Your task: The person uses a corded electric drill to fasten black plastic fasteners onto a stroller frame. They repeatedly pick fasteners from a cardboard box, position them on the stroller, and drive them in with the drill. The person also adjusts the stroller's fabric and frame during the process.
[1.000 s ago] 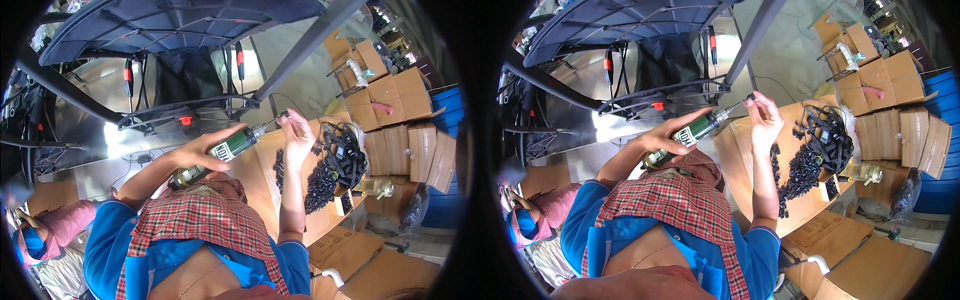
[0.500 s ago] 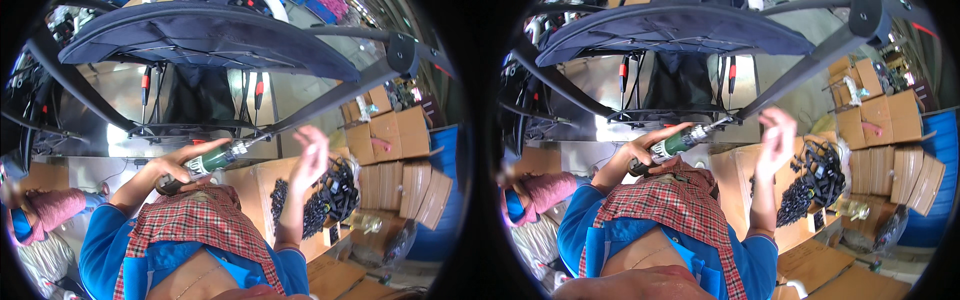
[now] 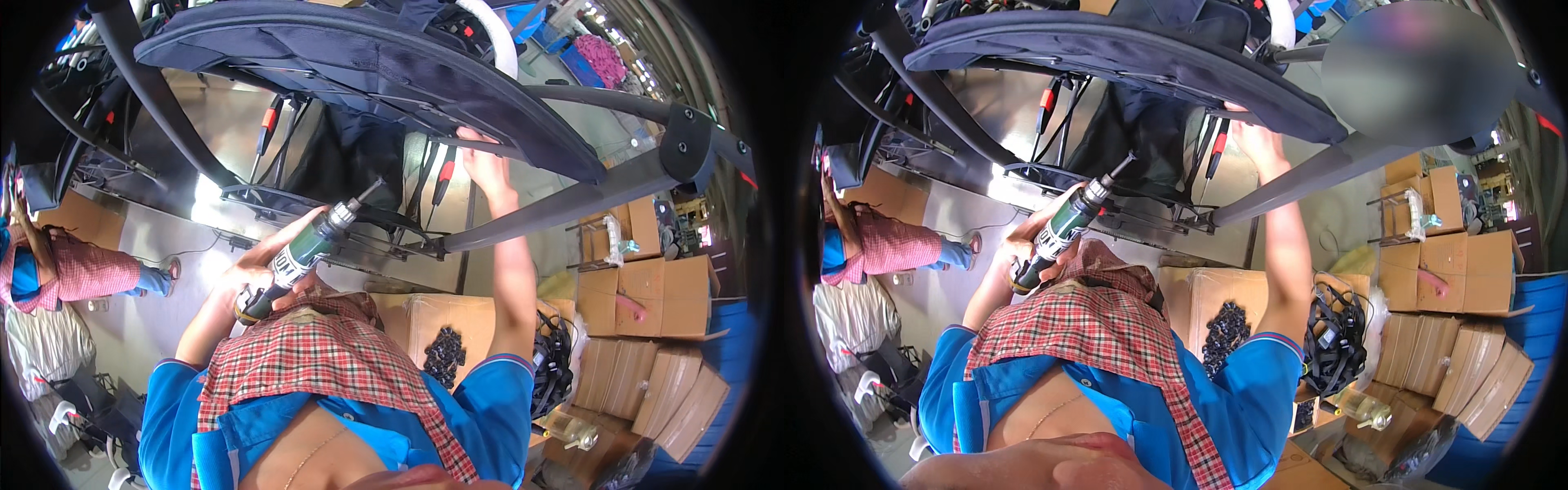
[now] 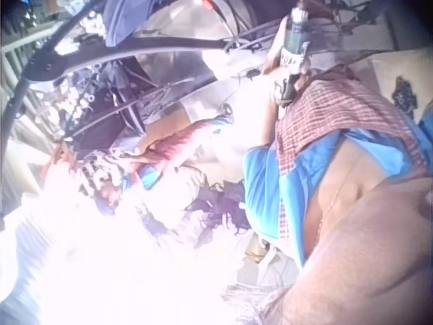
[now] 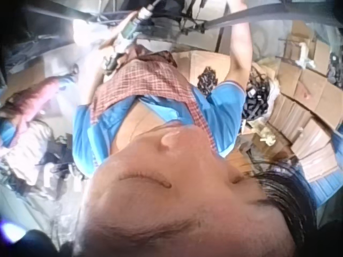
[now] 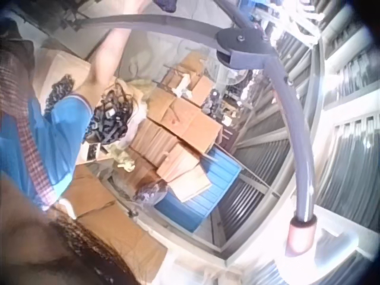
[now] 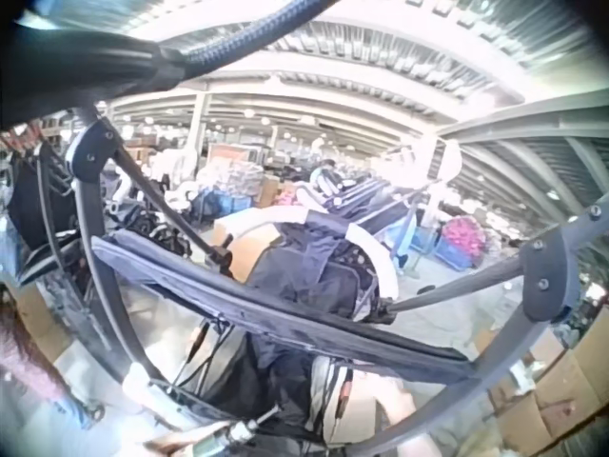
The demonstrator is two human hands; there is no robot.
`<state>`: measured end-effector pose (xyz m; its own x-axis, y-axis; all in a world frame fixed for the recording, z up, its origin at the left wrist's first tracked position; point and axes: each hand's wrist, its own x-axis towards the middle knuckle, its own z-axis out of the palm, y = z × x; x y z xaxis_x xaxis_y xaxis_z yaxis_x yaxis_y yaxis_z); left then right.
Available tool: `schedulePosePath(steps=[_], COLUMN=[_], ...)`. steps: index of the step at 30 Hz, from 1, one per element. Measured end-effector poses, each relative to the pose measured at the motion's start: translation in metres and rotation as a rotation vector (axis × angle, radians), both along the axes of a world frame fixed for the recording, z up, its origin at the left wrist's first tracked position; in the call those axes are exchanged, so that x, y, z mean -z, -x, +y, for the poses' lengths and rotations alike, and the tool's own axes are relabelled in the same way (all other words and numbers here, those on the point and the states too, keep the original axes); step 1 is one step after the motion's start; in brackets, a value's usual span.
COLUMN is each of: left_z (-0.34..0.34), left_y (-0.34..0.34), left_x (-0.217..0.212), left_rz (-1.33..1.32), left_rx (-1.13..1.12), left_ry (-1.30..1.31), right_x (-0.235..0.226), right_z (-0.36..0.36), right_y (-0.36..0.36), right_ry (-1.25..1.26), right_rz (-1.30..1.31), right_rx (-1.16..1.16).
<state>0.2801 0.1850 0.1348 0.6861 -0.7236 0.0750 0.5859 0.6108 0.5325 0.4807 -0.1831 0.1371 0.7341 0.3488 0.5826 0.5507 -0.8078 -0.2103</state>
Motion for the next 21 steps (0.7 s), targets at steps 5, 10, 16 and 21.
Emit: schedulePosePath(steps=[5,10,16,21], left_z=[0.004,-0.011,-0.067,-0.107], left_y=[0.013,0.001,-0.038,-0.054], left_x=[0.004,0.000,-0.016,-0.014], left_rz=[0.001,-0.080,-0.379,-0.314], left_rx=[-0.095,-0.117,-0.148,-0.179], left_ry=[-0.033,-0.217,-0.566,-0.636], right_x=[0.009,-0.005,0.037,0.035], right_z=[-0.018,-0.008,0.020,0.037], right_y=[0.023,0.008,-0.005,0.007], right_ry=[-0.027,-0.067,-0.253,-0.372], right_rz=[-0.078,0.086,-0.107,-0.169], right_rx=[-0.270,-0.086,-0.117,-0.027])
